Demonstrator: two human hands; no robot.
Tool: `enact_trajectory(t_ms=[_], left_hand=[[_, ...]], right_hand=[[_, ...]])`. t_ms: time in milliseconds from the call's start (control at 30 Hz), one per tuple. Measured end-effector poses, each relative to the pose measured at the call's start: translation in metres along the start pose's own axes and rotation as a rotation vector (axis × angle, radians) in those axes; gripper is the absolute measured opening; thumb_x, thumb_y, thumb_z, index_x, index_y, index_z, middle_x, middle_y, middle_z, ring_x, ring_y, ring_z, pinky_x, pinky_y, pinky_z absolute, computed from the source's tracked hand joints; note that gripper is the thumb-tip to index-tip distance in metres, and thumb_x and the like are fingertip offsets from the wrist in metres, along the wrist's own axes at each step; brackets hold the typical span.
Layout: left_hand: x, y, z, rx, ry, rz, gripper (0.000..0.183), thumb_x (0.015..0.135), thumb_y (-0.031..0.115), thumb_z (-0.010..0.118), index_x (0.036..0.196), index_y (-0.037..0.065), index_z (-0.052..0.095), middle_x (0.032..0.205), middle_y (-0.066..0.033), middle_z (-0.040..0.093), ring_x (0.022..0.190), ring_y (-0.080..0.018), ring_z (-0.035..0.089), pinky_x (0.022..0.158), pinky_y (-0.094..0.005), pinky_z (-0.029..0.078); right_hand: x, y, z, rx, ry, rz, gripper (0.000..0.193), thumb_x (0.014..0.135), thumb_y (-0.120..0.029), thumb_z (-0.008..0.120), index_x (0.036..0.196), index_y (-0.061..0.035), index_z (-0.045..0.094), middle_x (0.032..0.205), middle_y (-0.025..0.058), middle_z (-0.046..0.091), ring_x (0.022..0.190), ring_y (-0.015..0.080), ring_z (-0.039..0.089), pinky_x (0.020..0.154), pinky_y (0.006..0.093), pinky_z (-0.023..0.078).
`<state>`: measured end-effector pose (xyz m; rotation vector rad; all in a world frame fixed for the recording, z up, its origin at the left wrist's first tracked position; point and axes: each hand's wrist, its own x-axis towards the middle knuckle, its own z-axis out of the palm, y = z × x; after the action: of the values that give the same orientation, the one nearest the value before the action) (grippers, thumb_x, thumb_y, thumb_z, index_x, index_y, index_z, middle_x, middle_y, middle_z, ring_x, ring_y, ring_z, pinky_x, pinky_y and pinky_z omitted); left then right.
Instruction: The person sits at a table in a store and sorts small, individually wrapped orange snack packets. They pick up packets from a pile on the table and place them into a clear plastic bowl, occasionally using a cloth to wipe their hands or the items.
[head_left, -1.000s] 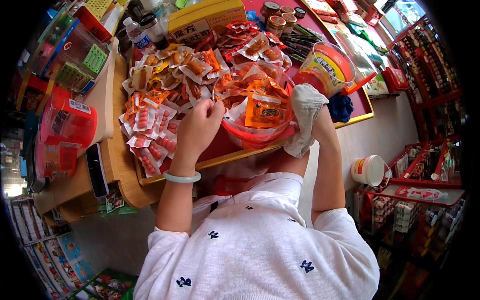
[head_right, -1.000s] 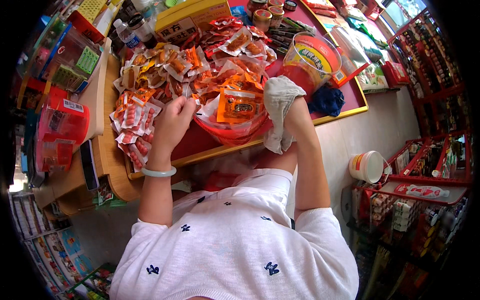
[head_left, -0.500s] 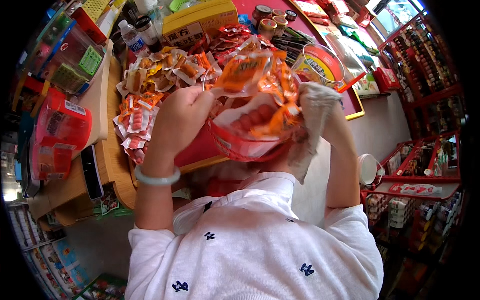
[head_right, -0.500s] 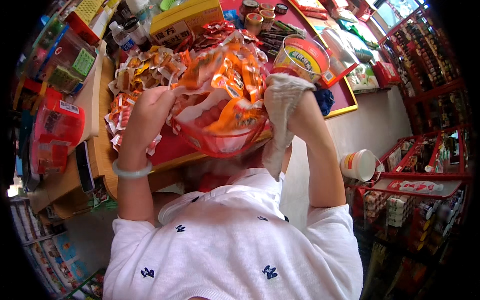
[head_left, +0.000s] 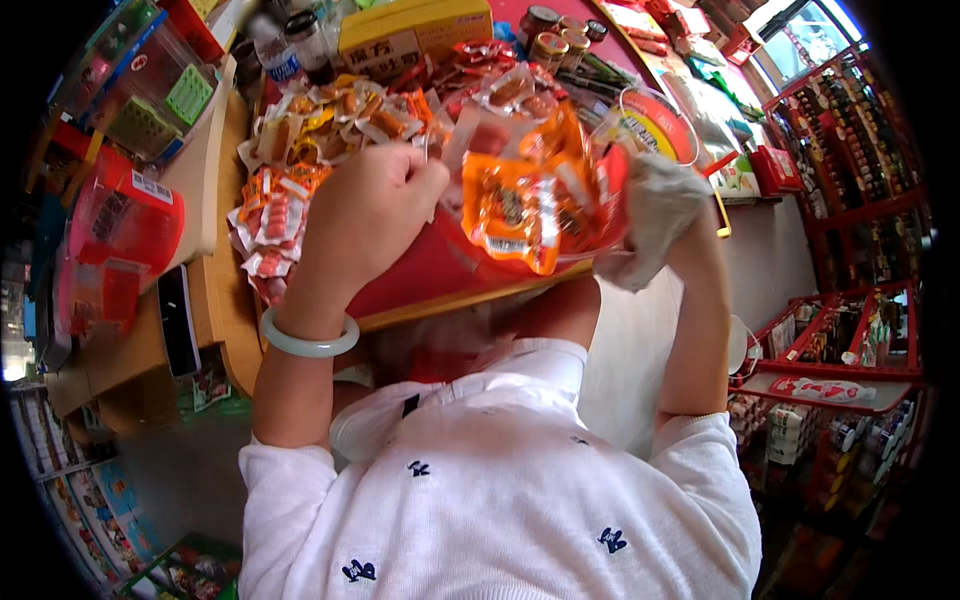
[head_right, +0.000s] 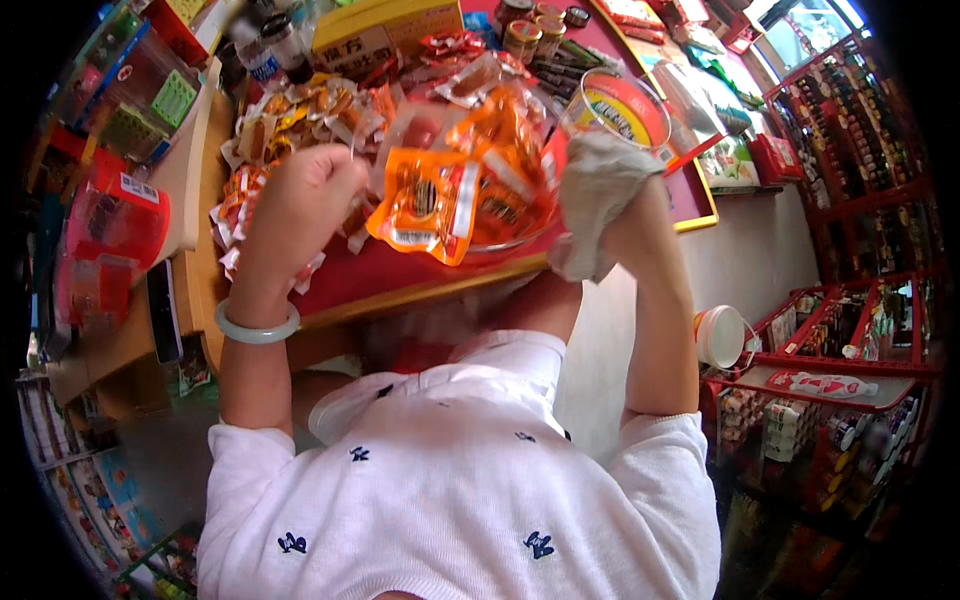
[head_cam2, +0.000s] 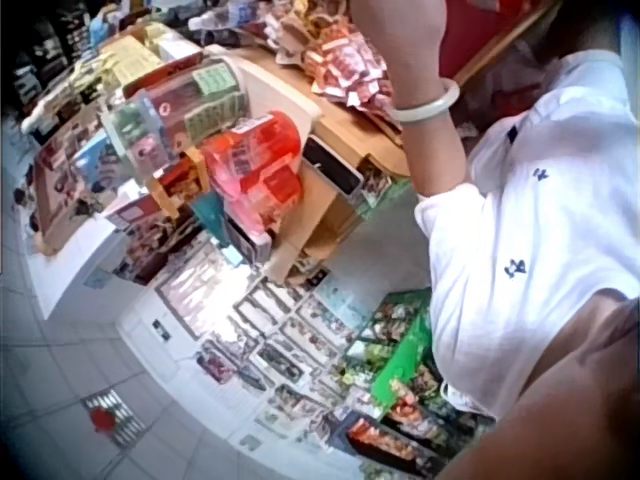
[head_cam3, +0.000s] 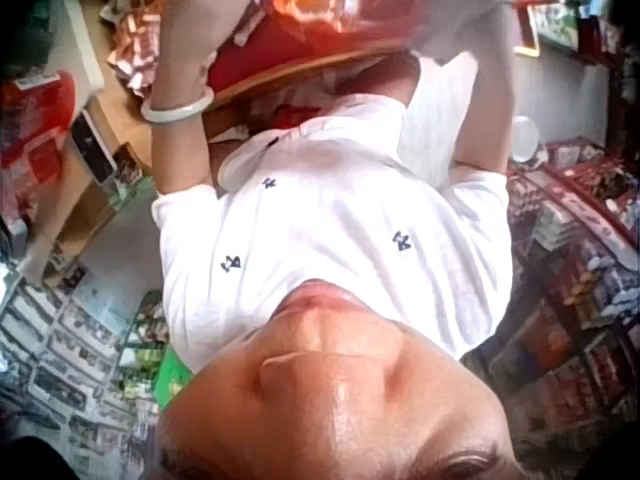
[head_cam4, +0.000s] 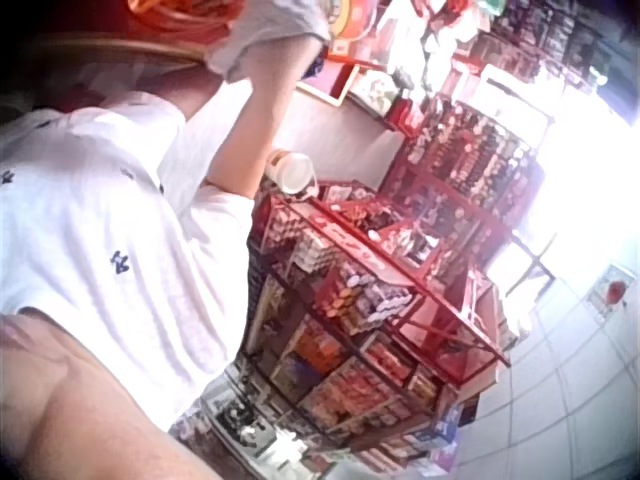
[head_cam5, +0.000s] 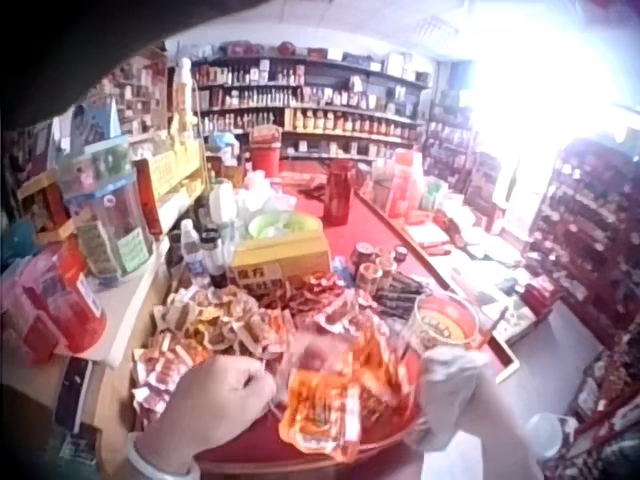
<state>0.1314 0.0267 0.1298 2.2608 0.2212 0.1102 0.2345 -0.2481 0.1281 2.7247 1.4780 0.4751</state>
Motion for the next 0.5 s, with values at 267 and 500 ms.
enact_trajectory(t_ms=[267,500], left_hand=[[0.03,-0.025,0.024,-0.126,-0.09,-0.038,0.036,0.087,0.029,0.05,0.069,-0.001,0.056,0.051,-0.0076,0.051,0.046,-0.0169,0.049,0.048,-0.0333,0.039],[0.002,-0.085,0.076,-0.559,0.179,0.166,0.031,0.1,0.035,0.047,0.094,0.004,0.048,0.077,0.0025,0.044,0.069,-0.0057,0.039,0.063,-0.0229,0.036]], right_hand=[[-0.012,0.022,0.034,0.459,0.077,0.028,0.017,0.06,-0.01,0.065,0.065,-0.0049,0.05,0.072,0.0067,0.05,0.069,0.0228,0.051,0.063,0.0316,0.043],[-0.01,-0.011,0.098,0.271,0.152,0.133,0.013,0.068,-0.013,0.062,0.074,-0.0055,0.053,0.08,0.0117,0.052,0.079,0.0298,0.056,0.069,0.0365,0.046]])
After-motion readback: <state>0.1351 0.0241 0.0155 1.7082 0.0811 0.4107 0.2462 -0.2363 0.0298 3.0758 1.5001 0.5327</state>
